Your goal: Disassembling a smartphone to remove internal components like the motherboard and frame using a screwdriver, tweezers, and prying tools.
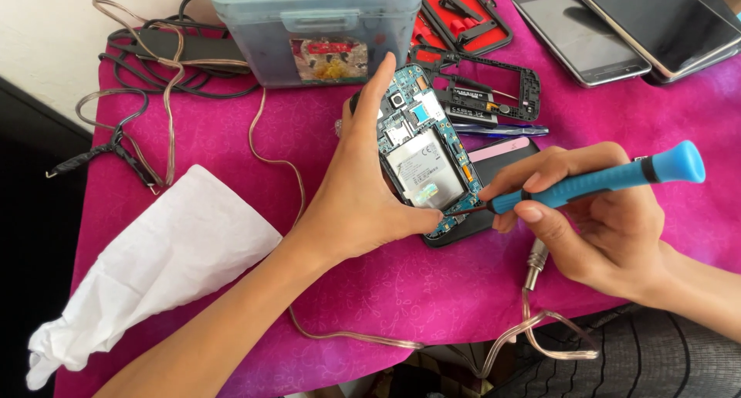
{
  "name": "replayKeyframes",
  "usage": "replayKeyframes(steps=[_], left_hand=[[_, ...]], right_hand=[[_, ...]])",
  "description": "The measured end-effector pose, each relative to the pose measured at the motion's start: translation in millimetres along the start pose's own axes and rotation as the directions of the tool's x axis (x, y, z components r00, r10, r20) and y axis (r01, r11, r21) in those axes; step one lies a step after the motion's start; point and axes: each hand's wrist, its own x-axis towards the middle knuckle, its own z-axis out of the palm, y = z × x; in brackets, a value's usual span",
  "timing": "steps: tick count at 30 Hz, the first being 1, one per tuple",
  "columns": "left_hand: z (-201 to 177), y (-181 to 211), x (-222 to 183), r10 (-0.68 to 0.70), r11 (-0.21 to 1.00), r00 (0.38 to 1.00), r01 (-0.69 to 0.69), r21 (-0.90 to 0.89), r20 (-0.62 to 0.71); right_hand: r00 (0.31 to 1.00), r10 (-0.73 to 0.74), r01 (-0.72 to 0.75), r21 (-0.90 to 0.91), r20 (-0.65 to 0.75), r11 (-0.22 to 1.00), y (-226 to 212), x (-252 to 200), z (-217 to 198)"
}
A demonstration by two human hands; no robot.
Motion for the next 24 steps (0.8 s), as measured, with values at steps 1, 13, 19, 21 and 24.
replayKeyframes(steps=[1, 13, 19, 21, 24], left_hand=[[0.5, -0.3, 0.0, -0.003, 1.000, 1.000, 0.003, 0.007, 0.001], [1.4, -1.7, 0.5, 0.000, 1.000, 1.000, 0.000, 0.018, -0.001], [2.0, -2.9, 0.7, 0.012, 0.999, 1.000, -0.012, 0.031, -0.007], [1.8, -3.6, 0.8, 0.018, 0.999, 1.000, -0.018, 0.038, -0.010], [1.0, -3.3, 1.1, -0.021, 0.999, 1.000, 0.021, 0.027, 0.014]], right_hand=[[1.000, 0.002, -0.002, -0.005, 0.000, 1.000, 0.3, -0.1, 0.0], [0.999, -0.034, 0.034, -0.032, 0.003, 0.999, -0.4, 1.1, -0.1], [0.999, -0.037, 0.038, -0.047, 0.008, 0.998, -1.7, 2.7, 0.1], [0.999, -0.050, 0.051, -0.064, 0.018, 0.997, -3.5, 3.7, 0.5], [0.999, -0.052, 0.052, -0.094, 0.002, 0.994, -3.3, 3.2, -0.9]])
